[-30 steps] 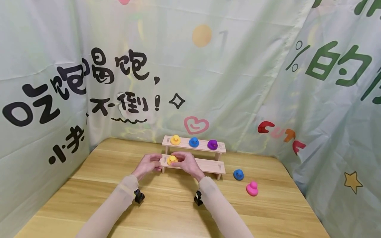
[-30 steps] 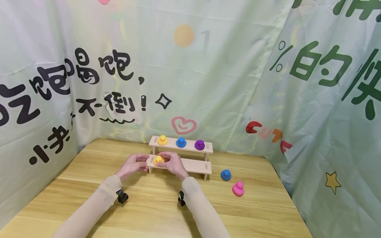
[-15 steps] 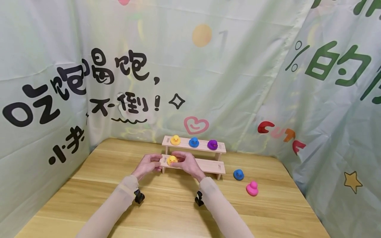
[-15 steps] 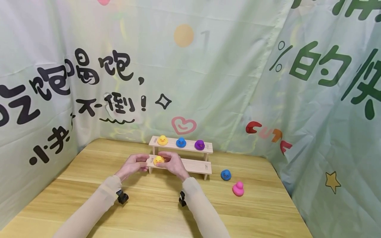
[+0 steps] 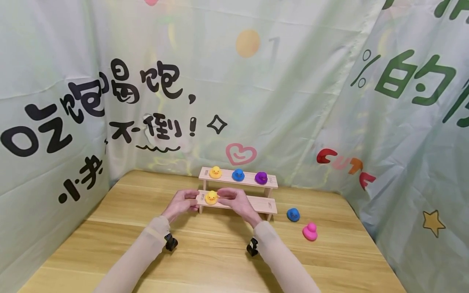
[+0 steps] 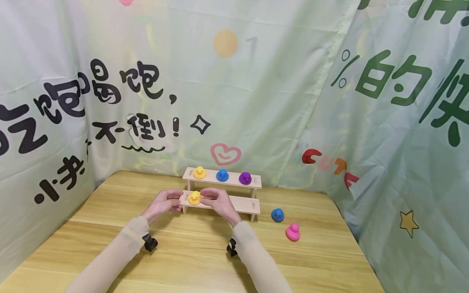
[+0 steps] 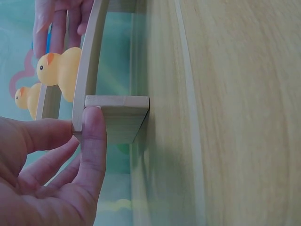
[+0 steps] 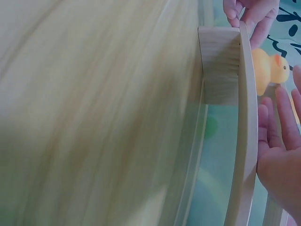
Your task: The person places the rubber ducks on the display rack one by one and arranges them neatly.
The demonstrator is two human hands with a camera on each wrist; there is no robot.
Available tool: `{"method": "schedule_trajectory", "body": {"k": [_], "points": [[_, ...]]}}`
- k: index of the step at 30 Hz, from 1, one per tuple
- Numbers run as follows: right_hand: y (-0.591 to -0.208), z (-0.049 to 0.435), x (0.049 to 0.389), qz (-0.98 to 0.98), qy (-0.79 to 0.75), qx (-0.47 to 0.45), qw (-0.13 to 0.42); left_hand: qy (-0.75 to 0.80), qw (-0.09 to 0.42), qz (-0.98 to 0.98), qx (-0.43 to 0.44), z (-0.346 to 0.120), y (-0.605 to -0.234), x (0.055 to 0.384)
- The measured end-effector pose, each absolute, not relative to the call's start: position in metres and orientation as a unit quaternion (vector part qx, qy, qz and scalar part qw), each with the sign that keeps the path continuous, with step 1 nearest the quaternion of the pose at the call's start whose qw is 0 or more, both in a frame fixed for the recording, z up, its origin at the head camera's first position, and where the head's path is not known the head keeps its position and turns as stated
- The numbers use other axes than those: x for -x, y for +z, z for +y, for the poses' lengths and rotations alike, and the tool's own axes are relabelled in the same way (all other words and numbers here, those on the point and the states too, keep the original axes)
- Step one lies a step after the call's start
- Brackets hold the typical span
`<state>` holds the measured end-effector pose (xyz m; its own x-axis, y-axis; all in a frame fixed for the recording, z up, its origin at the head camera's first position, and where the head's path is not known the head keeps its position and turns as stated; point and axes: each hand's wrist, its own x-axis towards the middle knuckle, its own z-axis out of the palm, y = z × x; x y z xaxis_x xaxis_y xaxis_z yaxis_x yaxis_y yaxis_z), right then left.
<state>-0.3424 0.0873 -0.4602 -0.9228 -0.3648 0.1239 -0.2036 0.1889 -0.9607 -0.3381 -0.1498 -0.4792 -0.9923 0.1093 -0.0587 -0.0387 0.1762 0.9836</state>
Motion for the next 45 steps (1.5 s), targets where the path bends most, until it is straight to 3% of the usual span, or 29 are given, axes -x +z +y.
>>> {"method": "schedule_trajectory", "body": {"k": [25, 38, 45], "points": [[-0.457, 0.164, 0.337, 0.787, -0.59, 0.174, 0.046, 0.641, 0.054, 0.765, -0.032, -0.15, -0.479, 0.339], [-0.447, 0.22, 0.335, 0.802, -0.549, 0.193, 0.135, 0.642, 0.051, 0.764, -0.038, -0.15, -0.481, 0.336], [-0.444, 0.253, 0.336, 0.817, -0.534, 0.176, 0.128, 0.64, 0.051, 0.766, -0.034, -0.15, -0.483, 0.338]]}}
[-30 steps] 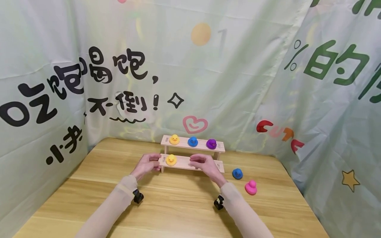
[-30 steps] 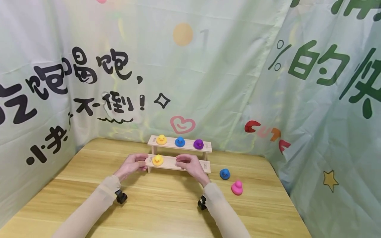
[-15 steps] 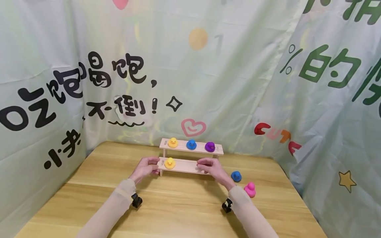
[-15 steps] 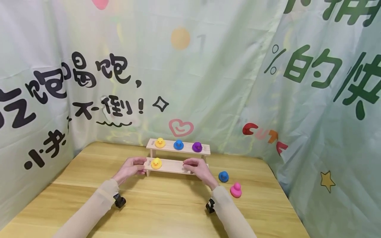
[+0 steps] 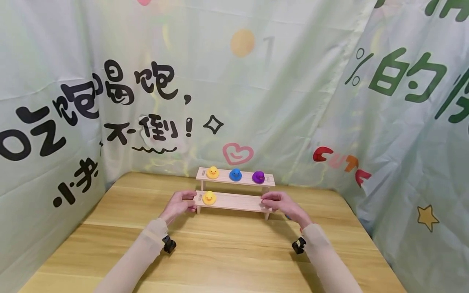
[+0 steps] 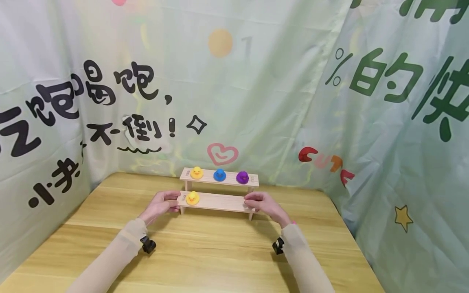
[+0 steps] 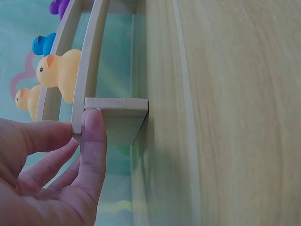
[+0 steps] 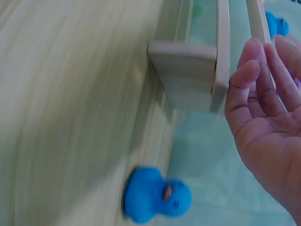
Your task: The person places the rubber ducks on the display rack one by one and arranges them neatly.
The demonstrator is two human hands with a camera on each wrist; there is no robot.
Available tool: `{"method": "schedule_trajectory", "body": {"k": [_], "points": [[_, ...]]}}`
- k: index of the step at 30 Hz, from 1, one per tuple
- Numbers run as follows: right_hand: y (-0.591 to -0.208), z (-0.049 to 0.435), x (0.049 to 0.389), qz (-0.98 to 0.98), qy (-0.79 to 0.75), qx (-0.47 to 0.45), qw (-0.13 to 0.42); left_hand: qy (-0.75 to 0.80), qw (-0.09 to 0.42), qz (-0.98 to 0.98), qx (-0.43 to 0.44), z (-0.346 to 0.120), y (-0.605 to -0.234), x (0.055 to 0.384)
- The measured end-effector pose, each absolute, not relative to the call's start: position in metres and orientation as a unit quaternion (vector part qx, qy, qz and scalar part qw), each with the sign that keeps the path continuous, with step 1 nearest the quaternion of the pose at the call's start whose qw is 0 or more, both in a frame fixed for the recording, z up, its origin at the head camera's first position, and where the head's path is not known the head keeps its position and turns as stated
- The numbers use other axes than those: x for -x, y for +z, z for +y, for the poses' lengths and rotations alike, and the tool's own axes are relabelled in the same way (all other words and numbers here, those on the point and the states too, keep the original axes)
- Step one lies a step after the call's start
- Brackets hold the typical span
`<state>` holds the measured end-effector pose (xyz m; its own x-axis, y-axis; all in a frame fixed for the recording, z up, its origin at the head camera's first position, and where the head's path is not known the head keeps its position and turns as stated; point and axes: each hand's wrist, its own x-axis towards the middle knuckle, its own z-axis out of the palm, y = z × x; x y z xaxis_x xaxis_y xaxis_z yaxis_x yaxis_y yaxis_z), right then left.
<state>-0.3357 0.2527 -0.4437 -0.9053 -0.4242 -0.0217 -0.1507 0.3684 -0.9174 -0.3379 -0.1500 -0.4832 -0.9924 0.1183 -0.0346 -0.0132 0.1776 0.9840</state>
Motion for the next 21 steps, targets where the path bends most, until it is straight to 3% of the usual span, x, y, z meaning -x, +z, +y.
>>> {"method": "schedule_trajectory", "body": {"k": [10, 21], "points": [[-0.442, 0.288, 0.333, 0.827, -0.533, 0.14, 0.115, 0.638, 0.057, 0.767, -0.026, -0.15, -0.483, 0.336], [-0.439, 0.322, 0.332, 0.842, -0.499, 0.165, 0.123, 0.638, 0.055, 0.768, -0.022, -0.147, -0.48, 0.336]]}}
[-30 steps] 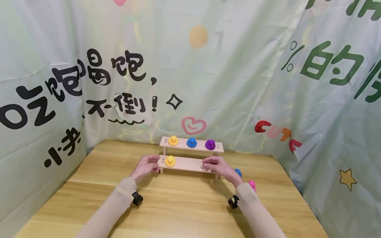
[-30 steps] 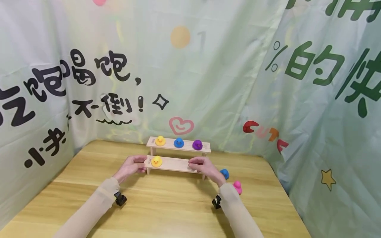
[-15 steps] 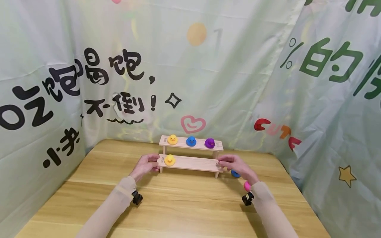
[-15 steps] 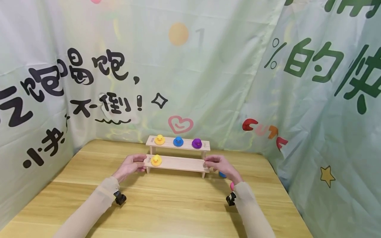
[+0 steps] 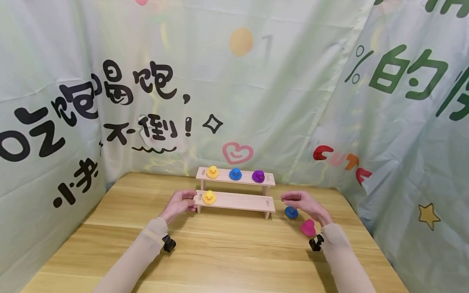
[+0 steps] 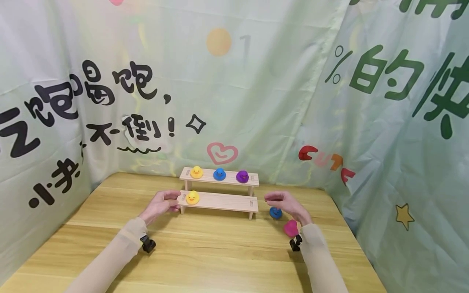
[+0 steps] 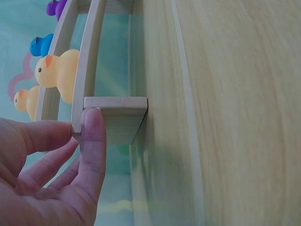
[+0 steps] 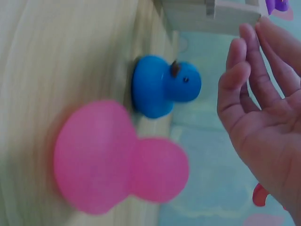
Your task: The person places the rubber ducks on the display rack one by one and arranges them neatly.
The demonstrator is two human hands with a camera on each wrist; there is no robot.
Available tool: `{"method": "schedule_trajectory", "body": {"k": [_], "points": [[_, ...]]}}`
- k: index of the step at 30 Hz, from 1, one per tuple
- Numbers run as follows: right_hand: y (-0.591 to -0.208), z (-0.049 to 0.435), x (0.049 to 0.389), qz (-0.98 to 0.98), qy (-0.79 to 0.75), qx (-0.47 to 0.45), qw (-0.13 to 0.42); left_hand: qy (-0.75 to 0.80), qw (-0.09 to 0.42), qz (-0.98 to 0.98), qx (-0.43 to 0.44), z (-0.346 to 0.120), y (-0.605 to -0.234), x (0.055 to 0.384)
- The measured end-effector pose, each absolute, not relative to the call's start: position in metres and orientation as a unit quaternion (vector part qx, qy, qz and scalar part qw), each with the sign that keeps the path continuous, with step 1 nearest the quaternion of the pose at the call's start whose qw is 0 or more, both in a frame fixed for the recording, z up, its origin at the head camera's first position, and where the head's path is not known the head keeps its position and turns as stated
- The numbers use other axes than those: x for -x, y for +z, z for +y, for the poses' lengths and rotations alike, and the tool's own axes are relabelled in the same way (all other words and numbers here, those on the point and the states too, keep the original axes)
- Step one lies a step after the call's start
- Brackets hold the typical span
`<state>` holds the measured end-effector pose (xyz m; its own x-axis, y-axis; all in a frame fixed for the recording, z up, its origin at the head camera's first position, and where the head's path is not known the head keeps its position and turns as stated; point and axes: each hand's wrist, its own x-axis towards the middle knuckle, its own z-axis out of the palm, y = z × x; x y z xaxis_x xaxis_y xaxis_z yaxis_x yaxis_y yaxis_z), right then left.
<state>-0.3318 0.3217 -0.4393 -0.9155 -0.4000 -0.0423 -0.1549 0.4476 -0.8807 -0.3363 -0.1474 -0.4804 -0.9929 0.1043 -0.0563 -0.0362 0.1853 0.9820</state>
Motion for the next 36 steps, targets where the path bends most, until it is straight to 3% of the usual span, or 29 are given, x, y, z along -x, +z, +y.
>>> {"method": "schedule_trajectory", "body": {"k": [10, 18, 36], "points": [[-0.452, 0.343, 0.333, 0.874, -0.457, 0.131, 0.098, 0.64, 0.059, 0.765, -0.025, -0.146, -0.478, 0.334], [-0.467, 0.35, 0.333, 0.889, -0.432, 0.104, 0.113, 0.641, 0.059, 0.765, -0.016, -0.143, -0.479, 0.335], [-0.467, 0.337, 0.336, 0.907, -0.4, 0.086, 0.094, 0.638, 0.058, 0.767, -0.025, -0.146, -0.47, 0.329]]}}
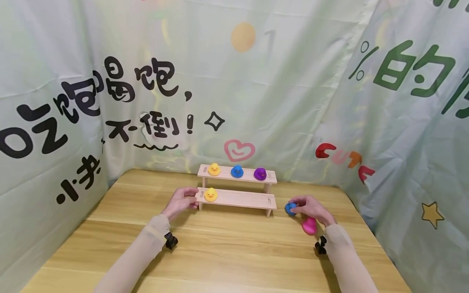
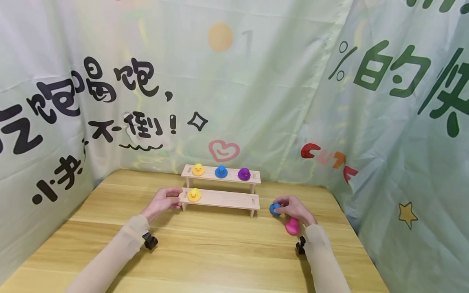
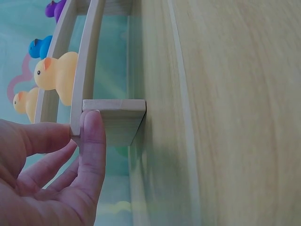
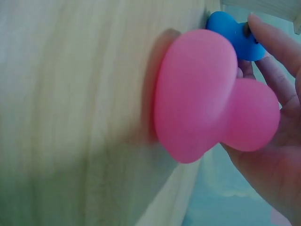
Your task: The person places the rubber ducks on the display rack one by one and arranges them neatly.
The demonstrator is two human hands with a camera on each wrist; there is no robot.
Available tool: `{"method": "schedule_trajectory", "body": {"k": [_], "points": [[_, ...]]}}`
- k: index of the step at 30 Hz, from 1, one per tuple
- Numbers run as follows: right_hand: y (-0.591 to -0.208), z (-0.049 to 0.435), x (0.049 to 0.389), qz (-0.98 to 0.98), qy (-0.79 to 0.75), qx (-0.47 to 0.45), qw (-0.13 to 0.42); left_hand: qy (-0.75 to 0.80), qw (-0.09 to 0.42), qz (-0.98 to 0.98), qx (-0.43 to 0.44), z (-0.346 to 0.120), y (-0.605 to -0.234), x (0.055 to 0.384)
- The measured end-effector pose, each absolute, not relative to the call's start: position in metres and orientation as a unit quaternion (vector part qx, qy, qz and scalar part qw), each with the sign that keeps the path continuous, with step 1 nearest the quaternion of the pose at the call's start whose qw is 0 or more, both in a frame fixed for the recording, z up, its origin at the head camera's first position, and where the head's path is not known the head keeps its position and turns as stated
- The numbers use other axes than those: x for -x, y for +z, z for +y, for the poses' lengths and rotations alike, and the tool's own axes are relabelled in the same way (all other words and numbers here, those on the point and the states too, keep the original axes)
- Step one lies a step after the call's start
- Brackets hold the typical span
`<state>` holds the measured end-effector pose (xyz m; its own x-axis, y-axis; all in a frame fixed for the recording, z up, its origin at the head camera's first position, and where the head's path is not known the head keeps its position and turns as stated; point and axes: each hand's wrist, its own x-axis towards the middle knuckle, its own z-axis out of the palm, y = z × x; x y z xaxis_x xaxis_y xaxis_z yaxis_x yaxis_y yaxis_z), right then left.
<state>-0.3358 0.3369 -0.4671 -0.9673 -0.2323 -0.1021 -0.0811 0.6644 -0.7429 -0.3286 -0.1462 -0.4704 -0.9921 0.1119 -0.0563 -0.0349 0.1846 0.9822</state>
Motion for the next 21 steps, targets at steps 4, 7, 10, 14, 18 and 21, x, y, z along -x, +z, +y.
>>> {"method": "schedule_trajectory", "body": {"k": [4, 7, 10, 14, 18, 21], "points": [[-0.468, 0.339, 0.336, 0.897, -0.427, 0.08, 0.084, 0.637, 0.057, 0.768, -0.025, -0.147, -0.478, 0.333], [-0.468, 0.341, 0.337, 0.888, -0.448, 0.077, 0.07, 0.636, 0.052, 0.77, -0.025, -0.147, -0.478, 0.334], [-0.467, 0.341, 0.338, 0.88, -0.466, 0.075, 0.057, 0.636, 0.051, 0.77, -0.024, -0.147, -0.477, 0.334], [-0.467, 0.338, 0.337, 0.868, -0.485, 0.085, 0.068, 0.635, 0.051, 0.77, -0.023, -0.147, -0.477, 0.333], [-0.466, 0.334, 0.335, 0.856, -0.502, 0.093, 0.08, 0.637, 0.05, 0.769, -0.021, -0.147, -0.477, 0.332], [-0.464, 0.33, 0.335, 0.851, -0.513, 0.091, 0.073, 0.639, 0.051, 0.767, -0.023, -0.147, -0.476, 0.332]]}}
